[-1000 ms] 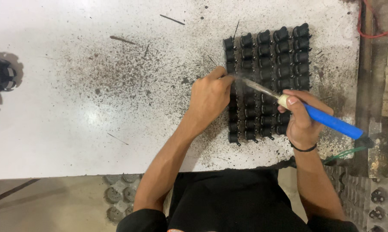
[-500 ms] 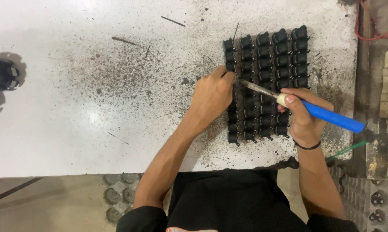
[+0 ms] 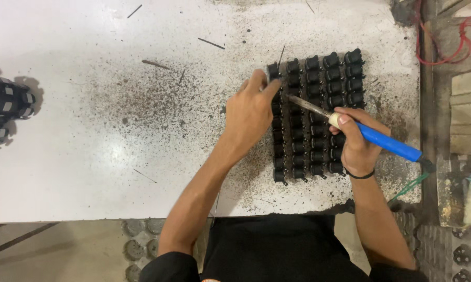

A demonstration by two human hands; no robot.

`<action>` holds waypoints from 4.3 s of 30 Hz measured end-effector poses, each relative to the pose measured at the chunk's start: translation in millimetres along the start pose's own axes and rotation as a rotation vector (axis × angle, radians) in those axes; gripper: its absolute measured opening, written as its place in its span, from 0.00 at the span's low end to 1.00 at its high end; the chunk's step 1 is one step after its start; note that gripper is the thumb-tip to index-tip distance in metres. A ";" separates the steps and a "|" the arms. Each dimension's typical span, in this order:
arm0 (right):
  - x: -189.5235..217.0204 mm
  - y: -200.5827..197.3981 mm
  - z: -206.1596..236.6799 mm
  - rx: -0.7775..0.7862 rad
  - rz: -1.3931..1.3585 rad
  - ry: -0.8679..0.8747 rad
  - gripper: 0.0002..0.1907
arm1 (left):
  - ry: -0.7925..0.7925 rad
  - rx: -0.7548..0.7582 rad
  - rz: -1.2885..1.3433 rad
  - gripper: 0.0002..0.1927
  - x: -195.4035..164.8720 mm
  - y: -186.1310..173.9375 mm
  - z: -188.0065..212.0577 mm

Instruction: The person solders components on rows of black electrical parts arranged on a workbench, holding each part steady with one hand while applying a soldering iron with the other, working through the parts one at a time and moving finished pieces aside.

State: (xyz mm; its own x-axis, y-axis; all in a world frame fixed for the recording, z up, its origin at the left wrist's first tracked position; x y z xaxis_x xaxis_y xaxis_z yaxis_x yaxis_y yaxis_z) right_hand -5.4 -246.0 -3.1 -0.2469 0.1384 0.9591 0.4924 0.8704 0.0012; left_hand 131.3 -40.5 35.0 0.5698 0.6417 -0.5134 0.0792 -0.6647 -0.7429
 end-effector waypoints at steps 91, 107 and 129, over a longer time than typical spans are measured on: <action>-17.1 7.8 -36.4 0.027 -0.061 0.094 0.13 | -0.133 0.211 0.153 0.06 41.3 50.1 -19.0; -14.6 9.7 -34.1 -0.035 -0.069 0.064 0.11 | -0.117 0.170 0.159 0.05 37.7 43.9 -15.5; 5.3 -4.3 -47.5 0.023 -0.059 0.067 0.11 | -0.064 0.167 0.147 0.05 18.2 21.1 -28.9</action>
State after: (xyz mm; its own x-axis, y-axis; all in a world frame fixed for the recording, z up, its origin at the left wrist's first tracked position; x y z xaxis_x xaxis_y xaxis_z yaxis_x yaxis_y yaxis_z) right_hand 30.9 -271.4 15.5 -0.2178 0.0552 0.9744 0.4590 0.8869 0.0524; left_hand 167.0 -53.9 22.5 0.5119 0.5687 -0.6439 -0.1401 -0.6842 -0.7157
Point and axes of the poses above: each hand's wrist, its own z-axis away from the middle knuckle, its own y-axis out of the palm, x = y × z, the point moved 1 cm from there along -z, towards the middle knuckle, and after that the axes turned 7 degrees about -y, right-handed, at the moved point
